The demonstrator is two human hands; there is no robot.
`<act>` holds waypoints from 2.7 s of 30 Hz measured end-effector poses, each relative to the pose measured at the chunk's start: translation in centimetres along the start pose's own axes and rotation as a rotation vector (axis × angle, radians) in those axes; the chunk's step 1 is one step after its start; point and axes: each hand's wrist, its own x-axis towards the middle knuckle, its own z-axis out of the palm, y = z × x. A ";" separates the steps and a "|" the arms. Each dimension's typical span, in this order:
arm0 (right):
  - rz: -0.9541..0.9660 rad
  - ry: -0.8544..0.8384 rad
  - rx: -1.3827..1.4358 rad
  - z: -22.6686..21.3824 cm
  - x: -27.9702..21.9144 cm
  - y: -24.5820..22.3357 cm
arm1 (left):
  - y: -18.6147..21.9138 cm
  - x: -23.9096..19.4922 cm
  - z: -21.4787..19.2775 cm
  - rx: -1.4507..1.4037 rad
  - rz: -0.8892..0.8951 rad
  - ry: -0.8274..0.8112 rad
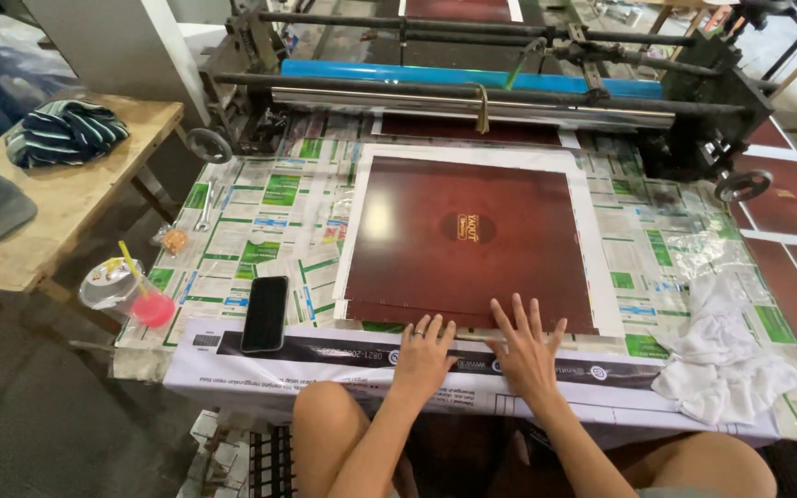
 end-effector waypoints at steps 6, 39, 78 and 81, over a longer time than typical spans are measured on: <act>0.040 -0.222 -0.064 1.3 1.7 -0.5 | 0.2 0.1 -1.1 -0.002 0.023 0.015; 0.054 -0.350 0.095 9.5 24.5 8.0 | -0.5 2.2 -1.6 0.032 0.029 0.244; 0.738 0.096 -0.182 3.9 -7.4 36.3 | -1.5 1.1 1.5 0.033 0.046 0.257; 0.724 0.121 -0.197 3.8 -7.7 35.9 | -1.4 1.0 1.1 0.001 0.037 0.246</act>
